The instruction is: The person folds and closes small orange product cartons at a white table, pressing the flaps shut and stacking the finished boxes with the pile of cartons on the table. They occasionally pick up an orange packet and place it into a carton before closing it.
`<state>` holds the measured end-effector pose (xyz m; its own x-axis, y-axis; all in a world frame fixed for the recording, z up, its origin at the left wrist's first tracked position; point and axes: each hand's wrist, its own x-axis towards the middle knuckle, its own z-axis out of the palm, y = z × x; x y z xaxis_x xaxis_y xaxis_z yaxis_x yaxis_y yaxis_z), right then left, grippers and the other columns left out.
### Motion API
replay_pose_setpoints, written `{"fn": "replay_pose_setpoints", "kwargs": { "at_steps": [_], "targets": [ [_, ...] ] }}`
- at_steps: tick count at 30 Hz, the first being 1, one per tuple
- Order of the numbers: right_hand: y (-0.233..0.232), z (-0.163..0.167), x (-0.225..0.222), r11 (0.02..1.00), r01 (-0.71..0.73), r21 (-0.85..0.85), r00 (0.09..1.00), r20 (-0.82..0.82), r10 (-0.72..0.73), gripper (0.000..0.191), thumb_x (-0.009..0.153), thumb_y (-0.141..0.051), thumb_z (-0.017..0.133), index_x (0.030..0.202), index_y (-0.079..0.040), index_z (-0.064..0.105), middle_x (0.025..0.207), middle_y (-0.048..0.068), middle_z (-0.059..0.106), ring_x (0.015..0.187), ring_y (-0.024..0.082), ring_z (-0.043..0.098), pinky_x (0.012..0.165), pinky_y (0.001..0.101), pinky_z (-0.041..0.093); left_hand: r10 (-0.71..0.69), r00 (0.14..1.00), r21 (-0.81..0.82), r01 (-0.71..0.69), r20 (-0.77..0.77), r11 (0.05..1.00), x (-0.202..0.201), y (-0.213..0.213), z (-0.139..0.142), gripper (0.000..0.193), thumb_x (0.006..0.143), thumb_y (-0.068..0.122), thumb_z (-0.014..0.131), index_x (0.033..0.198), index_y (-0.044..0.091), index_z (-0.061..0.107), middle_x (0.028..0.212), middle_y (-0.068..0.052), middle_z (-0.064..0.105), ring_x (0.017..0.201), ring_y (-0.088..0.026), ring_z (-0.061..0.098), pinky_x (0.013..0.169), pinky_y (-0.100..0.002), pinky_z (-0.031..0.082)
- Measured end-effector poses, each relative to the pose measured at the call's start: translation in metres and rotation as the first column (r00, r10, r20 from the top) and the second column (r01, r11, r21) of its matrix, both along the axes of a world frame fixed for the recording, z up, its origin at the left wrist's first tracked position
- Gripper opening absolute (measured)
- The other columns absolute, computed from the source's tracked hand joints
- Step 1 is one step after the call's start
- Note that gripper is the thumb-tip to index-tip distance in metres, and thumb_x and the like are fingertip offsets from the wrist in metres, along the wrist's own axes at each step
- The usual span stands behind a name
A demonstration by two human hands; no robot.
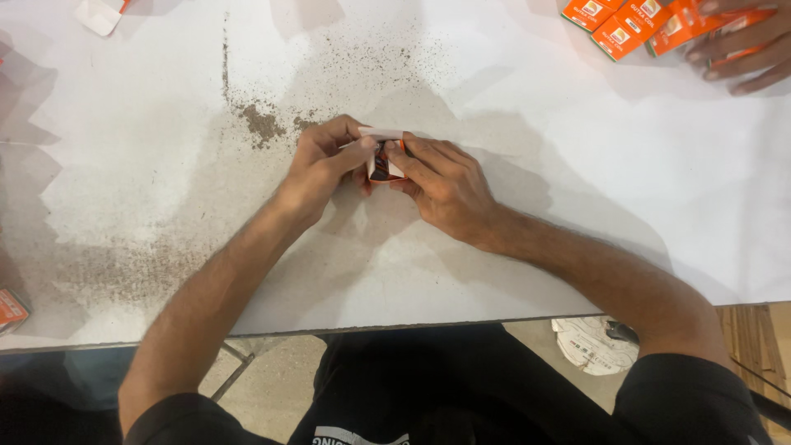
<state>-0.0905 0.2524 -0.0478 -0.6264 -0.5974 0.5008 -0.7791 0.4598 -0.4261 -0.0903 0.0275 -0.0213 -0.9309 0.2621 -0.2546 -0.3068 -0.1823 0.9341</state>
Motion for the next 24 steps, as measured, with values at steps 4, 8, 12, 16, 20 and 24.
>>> {"fn": "replay_pose_setpoints", "kwargs": {
  "at_steps": [4, 8, 12, 16, 20, 24],
  "targets": [
    [0.000, 0.001, -0.002, 0.999, -0.007, -0.044, 0.999, 0.041, 0.009, 0.039, 0.089, -0.015, 0.085, 0.119, -0.003, 0.062, 0.121, 0.016, 0.072, 0.109, 0.032, 0.073, 0.094, 0.0442, 0.059, -0.051, 0.991, -0.426, -0.007, -0.125, 0.905, -0.003, 0.013, -0.001, 0.006, 0.099, 0.002, 0.066, 0.099, -0.003, 0.065, 0.082, -0.010, 0.066, 0.066, -0.014, 0.063, 0.058, -0.034, 0.056],
    [0.004, 0.000, -0.005, 0.998, -0.020, -0.059, 0.992, 0.122, 0.028, 0.043, 0.091, -0.014, 0.084, 0.122, -0.002, 0.057, 0.113, 0.013, 0.072, 0.099, 0.030, 0.074, 0.092, 0.0440, 0.061, -0.276, 0.466, -0.512, -0.516, -0.841, 0.687, 0.012, 0.020, 0.001, 0.026, 0.084, -0.014, 0.066, 0.107, -0.001, 0.069, 0.104, -0.016, 0.072, 0.099, -0.036, 0.070, 0.087, -0.043, 0.059],
    [0.006, -0.004, -0.004, 0.992, 0.025, -0.121, 0.963, 0.269, 0.008, 0.051, 0.092, -0.013, 0.084, 0.123, -0.004, 0.046, 0.113, 0.014, 0.071, 0.100, 0.030, 0.076, 0.081, 0.0396, 0.063, -0.373, 0.428, -0.529, -0.339, -0.823, 0.778, 0.022, 0.013, -0.011, 0.036, 0.089, 0.003, 0.078, 0.123, -0.001, 0.066, 0.136, -0.019, 0.066, 0.131, -0.039, 0.062, 0.111, -0.045, 0.056],
    [0.004, -0.006, -0.005, 0.994, -0.011, -0.106, 0.985, 0.172, 0.029, 0.056, 0.091, -0.010, 0.083, 0.128, -0.008, 0.041, 0.113, 0.014, 0.072, 0.099, 0.030, 0.075, 0.082, 0.0401, 0.063, -0.416, 0.451, -0.585, -0.349, -0.789, 0.732, 0.021, 0.005, -0.029, 0.031, 0.087, 0.009, 0.083, 0.114, 0.002, 0.068, 0.136, -0.018, 0.066, 0.133, -0.037, 0.060, 0.109, -0.045, 0.057],
    [0.006, -0.003, -0.007, 0.996, -0.028, -0.088, 0.989, 0.141, 0.040, 0.058, 0.091, -0.011, 0.084, 0.131, -0.009, 0.042, 0.117, 0.013, 0.072, 0.102, 0.031, 0.075, 0.085, 0.0421, 0.062, -0.336, 0.508, -0.540, -0.332, -0.793, 0.773, 0.016, 0.007, -0.032, 0.017, 0.095, 0.008, 0.079, 0.107, 0.004, 0.067, 0.134, -0.013, 0.070, 0.134, -0.034, 0.064, 0.106, -0.041, 0.057],
    [0.009, -0.003, -0.005, 0.995, -0.049, -0.090, 0.992, 0.110, 0.058, 0.054, 0.090, -0.010, 0.083, 0.130, -0.009, 0.047, 0.132, 0.015, 0.068, 0.105, 0.032, 0.073, 0.090, 0.0448, 0.061, -0.446, 0.416, -0.592, -0.348, -0.792, 0.727, 0.019, 0.007, -0.026, 0.025, 0.093, 0.020, 0.083, 0.106, 0.007, 0.065, 0.143, -0.018, 0.063, 0.140, -0.036, 0.055, 0.112, -0.046, 0.051]
  ]
}}
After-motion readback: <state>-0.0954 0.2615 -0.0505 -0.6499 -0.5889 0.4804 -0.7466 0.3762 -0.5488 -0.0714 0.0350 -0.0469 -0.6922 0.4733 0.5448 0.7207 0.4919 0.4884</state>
